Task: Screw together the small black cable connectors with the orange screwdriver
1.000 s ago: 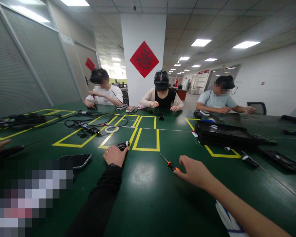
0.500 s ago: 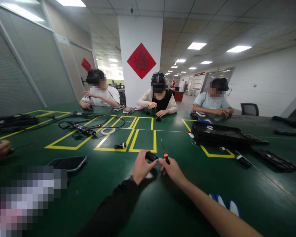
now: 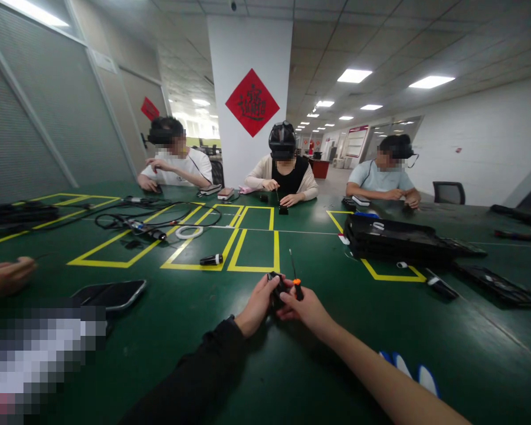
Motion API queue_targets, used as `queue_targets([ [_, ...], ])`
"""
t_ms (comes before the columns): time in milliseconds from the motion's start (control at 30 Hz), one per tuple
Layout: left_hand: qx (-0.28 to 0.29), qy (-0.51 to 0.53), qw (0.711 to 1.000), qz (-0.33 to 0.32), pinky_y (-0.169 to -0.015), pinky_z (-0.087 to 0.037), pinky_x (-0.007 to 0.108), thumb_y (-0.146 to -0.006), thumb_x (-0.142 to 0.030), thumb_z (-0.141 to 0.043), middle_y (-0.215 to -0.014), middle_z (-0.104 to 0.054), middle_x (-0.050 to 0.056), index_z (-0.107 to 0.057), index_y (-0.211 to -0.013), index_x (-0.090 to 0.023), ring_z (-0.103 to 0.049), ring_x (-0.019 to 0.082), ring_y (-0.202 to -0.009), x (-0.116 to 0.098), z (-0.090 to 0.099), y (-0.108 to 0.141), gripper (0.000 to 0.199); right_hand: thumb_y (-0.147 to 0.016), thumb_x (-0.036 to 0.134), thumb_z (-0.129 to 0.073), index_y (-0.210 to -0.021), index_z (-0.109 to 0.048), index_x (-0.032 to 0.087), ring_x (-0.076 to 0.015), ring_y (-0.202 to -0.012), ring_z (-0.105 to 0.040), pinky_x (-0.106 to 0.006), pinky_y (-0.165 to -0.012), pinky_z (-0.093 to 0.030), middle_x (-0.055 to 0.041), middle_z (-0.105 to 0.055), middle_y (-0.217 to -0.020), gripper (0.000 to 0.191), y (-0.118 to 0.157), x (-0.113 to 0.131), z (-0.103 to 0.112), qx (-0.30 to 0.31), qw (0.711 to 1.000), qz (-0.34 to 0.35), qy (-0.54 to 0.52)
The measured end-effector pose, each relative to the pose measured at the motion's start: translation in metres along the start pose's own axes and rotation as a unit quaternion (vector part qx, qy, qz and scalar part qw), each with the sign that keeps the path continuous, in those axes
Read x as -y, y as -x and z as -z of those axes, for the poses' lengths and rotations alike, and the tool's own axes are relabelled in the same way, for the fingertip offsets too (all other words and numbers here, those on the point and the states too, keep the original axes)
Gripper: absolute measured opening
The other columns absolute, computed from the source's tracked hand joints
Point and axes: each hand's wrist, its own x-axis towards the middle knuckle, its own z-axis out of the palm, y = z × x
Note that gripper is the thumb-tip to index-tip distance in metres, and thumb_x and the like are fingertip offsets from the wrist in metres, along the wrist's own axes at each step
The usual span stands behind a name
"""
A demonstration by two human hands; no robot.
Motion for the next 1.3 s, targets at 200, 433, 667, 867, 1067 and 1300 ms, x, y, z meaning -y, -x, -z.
queue_targets([
  [200, -0.029, 0.02, 0.999, 0.032, -0.066, -0.048, 0.024, -0.075, -0.025, -0.056, -0.087, -0.062, 0.005, -0.055, -0.1, -0.014, -0.06, 0.011, -0.067, -0.015, 0.032, -0.02, 0.027, -0.076, 0.045, -0.052, -0.07, -0.052, 0.015, -0.0034, -0.037, -0.035, -0.016, -0.036, -0.024, 0.0064, -0.044, -0.048, 0.031, 0.009, 0.012, 0.016, 0.001, 0.983, 0.024, 0.181],
  [433, -0.009, 0.017, 1.0, 0.024, -0.061, -0.047, 0.023, -0.079, -0.042, -0.048, -0.079, -0.059, 0.005, -0.057, -0.097, -0.014, -0.058, 0.011, -0.065, -0.017, 0.037, -0.024, 0.034, -0.08, 0.038, -0.044, -0.084, -0.059, 0.015, -0.0028, -0.036, -0.03, -0.016, -0.033, -0.02, 0.0045, -0.046, -0.057, 0.028, 0.009, 0.01, 0.02, 0.025, 0.987, 0.009, 0.156],
  [667, -0.014, -0.054, 0.998, -0.02, -0.067, -0.044, 0.023, -0.075, -0.038, -0.055, -0.079, -0.057, 0.002, -0.055, -0.097, -0.017, -0.056, 0.011, -0.07, -0.015, 0.035, -0.019, 0.03, -0.076, 0.036, -0.051, -0.092, -0.059, 0.016, -0.0045, -0.037, -0.035, -0.017, -0.034, -0.024, 0.0029, -0.052, -0.059, 0.027, 0.009, 0.005, 0.02, -0.046, 0.977, 0.07, 0.196],
  [867, -0.007, -0.132, 0.99, -0.041, -0.069, -0.041, 0.022, -0.075, -0.034, -0.055, -0.08, -0.057, 0.001, -0.054, -0.098, -0.019, -0.055, 0.011, -0.075, -0.017, 0.032, -0.013, 0.028, -0.068, 0.031, -0.064, -0.08, -0.058, 0.017, -0.013, -0.068, -0.055, -0.024, -0.063, -0.044, -0.0015, -0.059, -0.077, 0.019, 0.021, 0.018, 0.01, -0.176, 0.93, 0.246, 0.208],
  [1067, 0.042, -0.142, 0.988, -0.035, -0.072, -0.042, 0.025, -0.077, -0.037, -0.052, -0.081, -0.057, 0.002, -0.054, -0.094, -0.018, -0.055, 0.013, -0.074, -0.014, 0.027, -0.011, 0.026, -0.078, 0.028, -0.054, -0.086, -0.056, 0.019, -0.012, -0.065, -0.055, -0.024, -0.061, -0.044, -0.0006, -0.057, -0.073, 0.012, 0.031, 0.018, 0.002, -0.122, 0.932, 0.265, 0.213],
  [1300, 0.038, -0.08, 0.996, -0.008, -0.067, -0.044, 0.026, -0.081, -0.05, -0.039, -0.079, -0.057, 0.004, -0.054, -0.091, -0.017, -0.056, 0.013, -0.068, -0.009, 0.029, -0.014, 0.038, -0.076, 0.022, -0.054, -0.079, -0.057, 0.019, -0.0135, -0.071, -0.053, -0.026, -0.065, -0.043, -0.0018, -0.054, -0.078, 0.005, 0.031, 0.019, 0.004, -0.097, 0.905, 0.314, 0.271],
])
